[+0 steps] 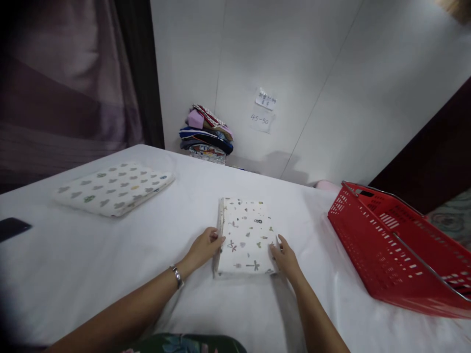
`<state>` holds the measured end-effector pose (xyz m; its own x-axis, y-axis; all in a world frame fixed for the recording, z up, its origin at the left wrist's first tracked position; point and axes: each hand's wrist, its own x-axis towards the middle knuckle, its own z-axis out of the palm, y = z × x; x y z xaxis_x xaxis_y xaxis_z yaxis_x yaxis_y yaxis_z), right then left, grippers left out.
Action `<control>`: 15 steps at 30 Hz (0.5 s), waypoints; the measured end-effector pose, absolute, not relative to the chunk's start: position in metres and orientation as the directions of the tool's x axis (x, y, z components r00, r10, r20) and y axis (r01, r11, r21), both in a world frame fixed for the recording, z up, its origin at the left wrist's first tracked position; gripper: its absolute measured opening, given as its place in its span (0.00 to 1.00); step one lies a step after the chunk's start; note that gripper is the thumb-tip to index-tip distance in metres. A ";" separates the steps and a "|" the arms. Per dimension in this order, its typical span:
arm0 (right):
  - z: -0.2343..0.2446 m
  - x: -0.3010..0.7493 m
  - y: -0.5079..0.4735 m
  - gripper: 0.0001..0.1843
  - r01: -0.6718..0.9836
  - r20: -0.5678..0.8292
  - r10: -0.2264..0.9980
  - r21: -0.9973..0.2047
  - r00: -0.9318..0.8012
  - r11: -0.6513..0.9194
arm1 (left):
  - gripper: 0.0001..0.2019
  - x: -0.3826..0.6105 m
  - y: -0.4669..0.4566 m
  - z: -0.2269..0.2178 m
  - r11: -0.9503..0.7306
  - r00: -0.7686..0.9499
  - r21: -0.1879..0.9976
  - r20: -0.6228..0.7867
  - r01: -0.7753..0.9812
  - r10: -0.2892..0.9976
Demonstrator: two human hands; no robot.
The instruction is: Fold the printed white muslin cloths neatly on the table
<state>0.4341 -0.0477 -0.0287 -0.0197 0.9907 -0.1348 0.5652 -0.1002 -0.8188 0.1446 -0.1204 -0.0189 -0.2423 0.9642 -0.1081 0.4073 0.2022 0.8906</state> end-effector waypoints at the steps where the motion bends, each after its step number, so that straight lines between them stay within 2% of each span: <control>1: -0.027 0.434 -0.049 0.39 0.601 -0.129 0.992 -0.794 -0.015 -0.094 | 0.25 0.146 -0.120 -0.017 0.215 -0.244 0.887 -0.121 0.410 0.962; 3: -0.022 0.432 -0.050 0.38 0.667 -0.103 0.995 -0.742 -0.007 -0.072 | 0.28 0.150 -0.120 -0.013 0.216 -0.233 0.872 -0.122 0.438 0.965; 5: -0.017 0.427 -0.052 0.37 0.661 -0.103 0.995 -0.746 -0.003 -0.076 | 0.27 0.152 -0.119 -0.009 0.211 -0.220 0.851 -0.116 0.481 0.969; 8: -0.010 0.419 -0.064 0.37 0.489 -0.195 0.979 -0.861 -0.060 -0.142 | 0.29 0.149 -0.114 -0.004 0.244 -0.234 0.825 -0.140 0.510 0.962; 10: -0.009 0.417 -0.075 0.40 0.405 -0.247 0.960 -0.897 -0.128 -0.177 | 0.32 0.143 -0.112 -0.003 0.274 -0.248 0.818 -0.166 0.505 0.954; 12: -0.010 0.419 -0.086 0.42 0.464 -0.248 0.957 -0.872 -0.148 -0.154 | 0.33 0.135 -0.113 -0.003 0.290 -0.242 0.819 -0.191 0.495 0.951; 15: -0.012 0.425 -0.095 0.38 0.710 -0.139 0.982 -0.704 -0.125 -0.010 | 0.33 0.128 -0.119 -0.004 0.303 -0.213 0.829 -0.227 0.469 0.950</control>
<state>0.4247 -0.0953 -0.0123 -0.1250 0.9823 -0.1392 0.7097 -0.0096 -0.7045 0.1285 -0.1190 -0.0045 -0.2128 0.9504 -0.2268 0.4692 0.3030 0.8295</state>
